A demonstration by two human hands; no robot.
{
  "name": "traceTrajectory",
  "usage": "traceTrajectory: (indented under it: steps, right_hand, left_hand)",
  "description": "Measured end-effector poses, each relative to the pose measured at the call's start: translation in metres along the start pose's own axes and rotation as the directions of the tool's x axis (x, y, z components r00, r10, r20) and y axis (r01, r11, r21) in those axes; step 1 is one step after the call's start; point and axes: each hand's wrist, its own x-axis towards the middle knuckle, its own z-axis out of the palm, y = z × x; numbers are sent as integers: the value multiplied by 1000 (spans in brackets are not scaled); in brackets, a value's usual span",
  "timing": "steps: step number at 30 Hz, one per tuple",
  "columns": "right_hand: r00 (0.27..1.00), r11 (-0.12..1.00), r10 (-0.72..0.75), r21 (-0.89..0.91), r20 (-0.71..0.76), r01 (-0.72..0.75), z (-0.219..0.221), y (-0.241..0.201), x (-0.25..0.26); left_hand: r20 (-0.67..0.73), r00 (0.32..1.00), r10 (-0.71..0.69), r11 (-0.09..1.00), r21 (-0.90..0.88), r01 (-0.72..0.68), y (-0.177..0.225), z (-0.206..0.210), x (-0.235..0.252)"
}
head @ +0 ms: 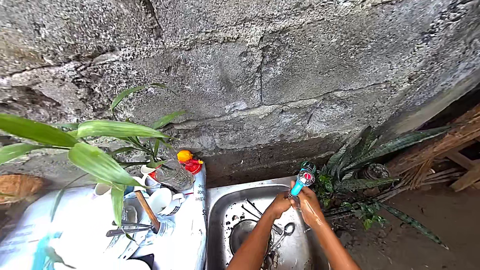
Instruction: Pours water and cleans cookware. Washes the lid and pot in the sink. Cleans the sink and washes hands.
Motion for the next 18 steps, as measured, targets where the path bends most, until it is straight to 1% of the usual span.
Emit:
traceTrajectory:
  steps: [1,2,3,4,5,6,7,8,9,10,11,12,13,14,15,16,17,18]
  right_hand:
    - [998,999,13,-45,-65,-16,-10,3,-6]
    - [992,996,35,-75,-122,-44,-20,9,-12]
    - [982,993,65,-88,-175,-81,-28,17,-18]
    - [971,986,123,-85,-207,-143,-35,27,-26]
    - [957,969,212,-82,-199,-232,-40,38,-35]
    - [938,935,319,-118,-139,-335,-43,48,-43]
    - [898,872,438,-224,-43,-436,-42,60,-49]
    - [818,770,573,-374,47,-517,-37,74,-53]
    - [716,649,690,-524,101,-551,-28,91,-56]
    - [627,543,768,-649,127,-533,-17,110,-59]
    - [591,482,795,-733,135,-480,-5,130,-61]
    - [615,488,774,-758,147,-433,5,148,-65]
    - [661,546,731,-729,172,-414,14,159,-69]
    - [708,617,679,-673,193,-408,22,167,-71]
    - [744,669,638,-622,200,-407,28,175,-68]
    - [754,684,625,-606,200,-407,33,180,-64]
    - [748,681,632,-606,204,-410,35,178,-61]
    - [744,680,636,-604,206,-415,34,175,-58]
  left_hand:
    - [17,999,46,996,79,-47,-1,2,8]
    - [-11,994,109,983,152,-106,-3,3,16]
    - [-70,980,187,966,192,-171,-7,5,24]
    - [-142,960,241,958,194,-212,-9,10,29]
    - [-210,941,264,957,182,-228,-8,15,31]
    - [-274,917,289,953,174,-249,-5,22,32]
    - [-322,900,294,951,189,-244,0,27,32]
    - [-335,913,233,961,221,-164,7,31,29]
    - [-326,935,143,963,262,-56,15,33,24]
    - [-297,951,84,965,264,-2,19,34,21]
    - [-244,967,69,970,242,-8,17,34,21]
    - [-170,980,100,973,222,-60,12,32,23]
    - [-88,987,131,976,189,-113,10,27,21]
    - [-49,988,147,978,155,-138,8,20,17]
    - [-64,988,143,981,142,-133,7,11,11]
    - [-96,989,117,981,165,-100,4,-1,4]
    - [-144,985,97,971,233,-61,0,-17,-5]
    - [-222,971,86,945,326,-9,-7,-32,-19]
